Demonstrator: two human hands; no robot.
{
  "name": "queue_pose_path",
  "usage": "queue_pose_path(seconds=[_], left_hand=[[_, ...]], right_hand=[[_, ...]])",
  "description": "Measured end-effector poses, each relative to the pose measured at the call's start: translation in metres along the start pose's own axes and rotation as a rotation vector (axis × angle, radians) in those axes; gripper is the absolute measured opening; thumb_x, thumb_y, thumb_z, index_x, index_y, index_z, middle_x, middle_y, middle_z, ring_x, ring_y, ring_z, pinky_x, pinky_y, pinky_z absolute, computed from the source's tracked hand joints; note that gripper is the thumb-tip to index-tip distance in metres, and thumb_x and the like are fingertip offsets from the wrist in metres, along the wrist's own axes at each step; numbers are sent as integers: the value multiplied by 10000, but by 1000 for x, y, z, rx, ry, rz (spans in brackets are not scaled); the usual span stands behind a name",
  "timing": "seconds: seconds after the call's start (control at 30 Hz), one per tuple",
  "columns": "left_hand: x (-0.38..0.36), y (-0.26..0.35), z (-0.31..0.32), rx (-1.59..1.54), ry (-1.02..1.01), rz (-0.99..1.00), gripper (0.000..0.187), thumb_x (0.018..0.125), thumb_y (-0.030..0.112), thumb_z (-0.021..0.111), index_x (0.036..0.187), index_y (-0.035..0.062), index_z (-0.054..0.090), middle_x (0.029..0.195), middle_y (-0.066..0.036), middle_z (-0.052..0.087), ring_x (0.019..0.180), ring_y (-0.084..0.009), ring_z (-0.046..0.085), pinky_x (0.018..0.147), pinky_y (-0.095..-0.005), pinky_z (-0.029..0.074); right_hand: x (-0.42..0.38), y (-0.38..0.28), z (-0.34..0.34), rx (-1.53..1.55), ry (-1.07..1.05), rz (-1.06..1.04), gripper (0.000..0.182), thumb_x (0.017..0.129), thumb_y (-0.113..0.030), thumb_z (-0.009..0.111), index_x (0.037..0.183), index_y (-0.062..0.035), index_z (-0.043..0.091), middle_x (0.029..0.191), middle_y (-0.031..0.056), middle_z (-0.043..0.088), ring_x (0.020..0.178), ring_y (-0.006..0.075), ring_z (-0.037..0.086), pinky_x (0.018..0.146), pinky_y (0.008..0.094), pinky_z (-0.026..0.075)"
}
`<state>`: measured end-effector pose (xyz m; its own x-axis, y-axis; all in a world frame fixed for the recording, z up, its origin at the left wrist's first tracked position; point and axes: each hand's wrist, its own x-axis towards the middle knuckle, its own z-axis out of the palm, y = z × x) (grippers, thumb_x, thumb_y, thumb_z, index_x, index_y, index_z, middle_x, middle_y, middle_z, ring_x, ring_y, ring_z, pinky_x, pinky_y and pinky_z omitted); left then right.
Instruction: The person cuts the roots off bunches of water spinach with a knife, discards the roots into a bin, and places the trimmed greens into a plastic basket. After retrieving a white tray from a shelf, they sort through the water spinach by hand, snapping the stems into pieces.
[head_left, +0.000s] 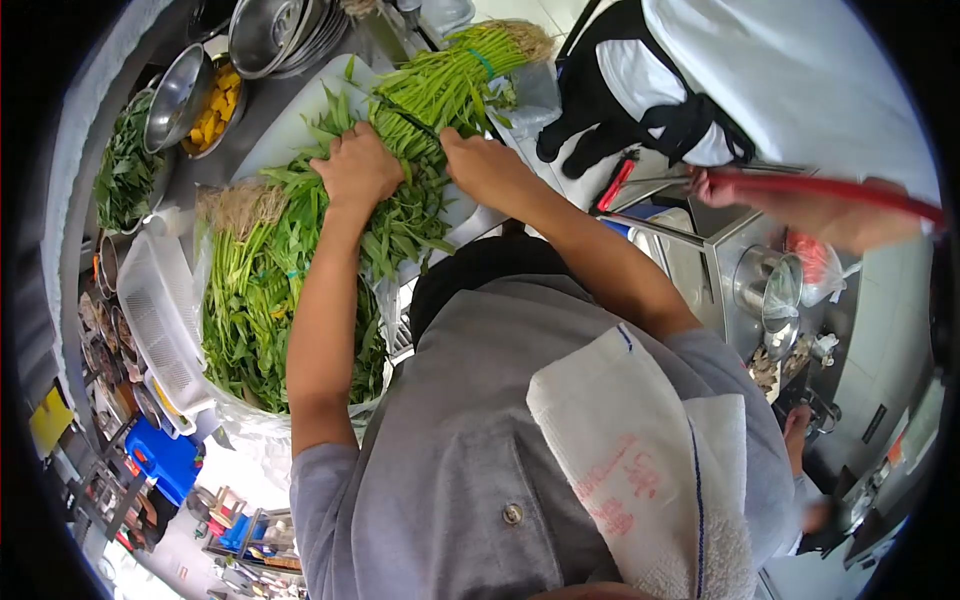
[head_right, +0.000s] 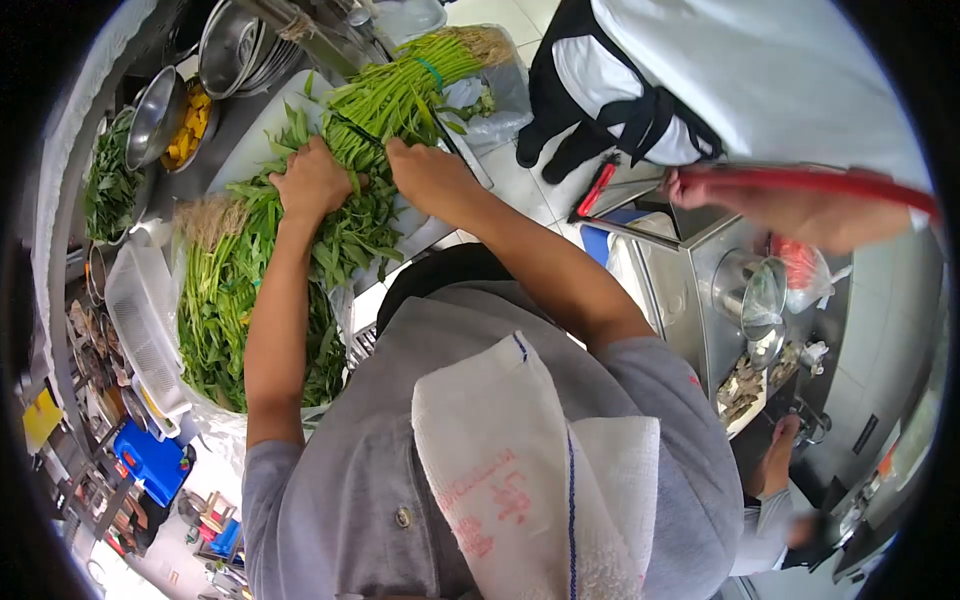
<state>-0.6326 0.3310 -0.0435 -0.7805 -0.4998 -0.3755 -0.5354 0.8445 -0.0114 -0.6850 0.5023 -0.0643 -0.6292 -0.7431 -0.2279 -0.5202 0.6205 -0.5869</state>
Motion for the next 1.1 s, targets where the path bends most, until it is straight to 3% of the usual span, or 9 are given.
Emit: queue_pose_path(seconds=[0.2, 0.47, 0.7, 0.77, 0.83, 0.9, 1.1], left_hand=[[-9, 4, -11, -7, -44, -29, 807, 678, 503, 819, 1242, 12, 517, 1300, -181, 583, 1242, -327, 527, 1041, -609, 309], [-10, 5, -2, -8, 11, -60, 875, 692, 482, 829, 1313, -11, 460, 1358, -187, 538, 1268, -347, 508, 1058, -642, 283], [-10, 2, -1, -7, 21, -30, 876, 659, 503, 833, 1273, -13, 480, 1299, -208, 577, 1222, -365, 542, 1034, -630, 324], [-12, 0, 0, -20, 35, -47, 873, 649, 503, 835, 1263, -12, 487, 1289, -205, 582, 1219, -366, 542, 1031, -623, 330], [-13, -3, 0, -40, 51, -52, 871, 639, 503, 837, 1252, -11, 494, 1278, -201, 588, 1216, -367, 542, 1028, -617, 336], [-13, -4, 0, -73, 60, -19, 838, 628, 486, 840, 1224, -6, 517, 1253, -197, 597, 1210, -354, 542, 1017, -611, 345], [-12, -7, 4, -101, 74, 20, 780, 619, 457, 841, 1174, 1, 539, 1226, -197, 608, 1194, -347, 549, 1002, -606, 355]], right_hand=[[10, -7, 3, -52, -2, -36, 183, 878, -80, 499, 1011, 44, 524, 882, 261, 681, 847, 418, 689, 710, 496, 559], [11, -6, 4, -14, 81, -76, 201, 866, -66, 534, 1036, 40, 539, 908, 240, 691, 861, 378, 702, 717, 458, 572], [-6, 15, 2, 115, 40, -1, 229, 871, -96, 515, 1064, 27, 523, 888, 262, 681, 870, 405, 684, 725, 486, 552], [-28, 28, -11, 295, 2, -8, 183, 902, -123, 485, 1031, 3, 515, 783, 229, 662, 682, 351, 689, 580, 454, 550], [-56, 38, -37, 723, -236, 244, 150, 935, -159, 456, 977, -19, 491, 659, 143, 594, 469, 251, 616, 406, 381, 487], [-81, 65, -31, 880, -313, 281, 158, 950, -186, 450, 948, -30, 470, 606, 72, 509, 362, 167, 522, 316, 314, 408], [-97, 82, -16, 927, -430, 387, 143, 964, -184, 460, 952, -41, 463, 606, 45, 487, 382, 141, 495, 337, 290, 400]])
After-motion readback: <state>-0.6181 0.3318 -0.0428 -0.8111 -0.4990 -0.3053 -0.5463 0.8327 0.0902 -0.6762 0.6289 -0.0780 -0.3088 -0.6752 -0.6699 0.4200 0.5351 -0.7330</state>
